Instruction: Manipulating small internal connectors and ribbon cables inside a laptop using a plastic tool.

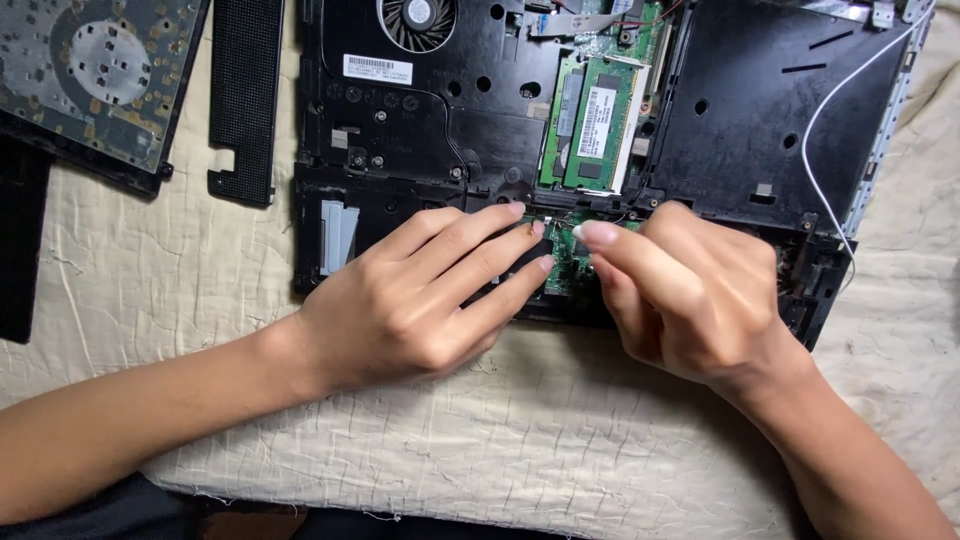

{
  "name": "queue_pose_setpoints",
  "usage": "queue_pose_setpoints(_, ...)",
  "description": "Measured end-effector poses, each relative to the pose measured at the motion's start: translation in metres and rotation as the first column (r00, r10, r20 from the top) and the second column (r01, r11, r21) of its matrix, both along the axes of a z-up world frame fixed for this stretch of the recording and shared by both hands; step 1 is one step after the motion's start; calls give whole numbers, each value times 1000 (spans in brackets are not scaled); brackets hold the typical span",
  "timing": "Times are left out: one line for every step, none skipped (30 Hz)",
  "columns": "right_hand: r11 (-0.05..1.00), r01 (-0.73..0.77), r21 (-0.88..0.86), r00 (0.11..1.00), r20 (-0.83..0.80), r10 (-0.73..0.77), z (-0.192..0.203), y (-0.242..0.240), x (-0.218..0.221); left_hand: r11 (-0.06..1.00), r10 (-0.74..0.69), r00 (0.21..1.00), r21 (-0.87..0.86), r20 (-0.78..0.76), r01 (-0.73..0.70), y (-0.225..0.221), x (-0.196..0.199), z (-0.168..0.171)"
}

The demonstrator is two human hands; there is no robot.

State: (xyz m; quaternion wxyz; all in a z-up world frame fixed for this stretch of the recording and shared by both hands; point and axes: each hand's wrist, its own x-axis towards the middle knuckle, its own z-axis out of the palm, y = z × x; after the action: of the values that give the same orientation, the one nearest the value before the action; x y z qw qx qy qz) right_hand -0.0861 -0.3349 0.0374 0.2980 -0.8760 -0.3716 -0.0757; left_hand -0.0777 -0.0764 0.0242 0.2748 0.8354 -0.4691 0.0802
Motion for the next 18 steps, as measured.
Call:
queue_pose_setpoints(1000, 0, 3, 1000, 18, 0, -6, -3, -3, 1000, -2, 1000, -2, -1, 2, 0, 0, 0)
queue_pose_setpoints(1000, -1, 3, 1000, 18, 1, -4, -2, -1, 1000, -2, 1000, -2, -1, 2, 0, 0, 0)
queue_pose_setpoints(1000, -7, -6, 1000, 3, 7, -2, -2, -1, 1000, -2, 1000, -4, 0, 2, 0, 0, -1)
queue_pose_setpoints(1000, -13, -14, 1000, -13, 13, 1, -1, 0, 1000, -1, 1000, -5, 0, 1, 0, 0, -1)
queue_pose_setpoints(1000, -13, -15, 1000, -12, 12, 3, 0, 1, 1000, -2, 1000, -5, 1, 2, 0, 0, 0)
queue_pose_setpoints(1000, 0, -4, 1000, -29, 0, 6, 1, 1, 1000, -2, 1000, -4, 3, 2, 0, 0, 1)
queue_pose_setpoints(1000, 11, 6, 999, -46, -11, 9, 2, 2, 1000, 0, 1000, -2, 4, 0, 1, 0, 1)
queue_pose_setpoints(1000, 10, 6, 999, -45, -10, 8, 3, 2, 1000, 1, 1000, -2, 5, -1, 1, 0, 0)
queue_pose_setpoints(1000, 3, -5, 999, -38, -3, 6, 3, 2, 1000, 2, 1000, -4, 2, -2, 0, 0, 0)
queue_pose_setpoints(1000, -4, -15, 1000, -31, 3, 5, 3, 2, 1000, 4, 1000, -6, -1, -4, 0, -1, -1)
queue_pose_setpoints(1000, -2, -15, 1000, -30, 2, 3, 1, 2, 1000, 2, 1000, -6, 0, -3, -1, -2, -3)
queue_pose_setpoints(1000, -23, -8, 1000, -22, 23, 0, -1, 1, 1000, 3, 1000, -27, 30, -2, -1, -2, -5)
queue_pose_setpoints(999, -44, -2, 999, -17, 43, -2, -3, 0, 999, 4, 998, -50, 58, -1, -2, -4, -7)
queue_pose_setpoints(999, -42, -2, 999, -19, 42, -4, -3, -2, 999, 2, 998, -50, 56, 0, -4, -8, -7)
queue_pose_setpoints(1000, -24, 10, 999, -20, 25, -5, -4, -2, 978, -74, 997, -192, 16, 76, -6, -12, -8)
queue_pose_setpoints(1000, -7, 21, 1000, -22, 7, -6, -5, -2, 932, -157, 988, -332, -12, 144, -9, -16, -9)
queue_pose_setpoints(1000, -8, 17, 1000, -23, 8, -4, -4, -1, 931, -156, 988, -335, -11, 143, -10, -27, 1)
queue_pose_setpoints(1000, -13, 28, 1000, -29, 13, -2, -3, 0, 878, -290, 950, -427, -118, 215, -11, -38, 10)
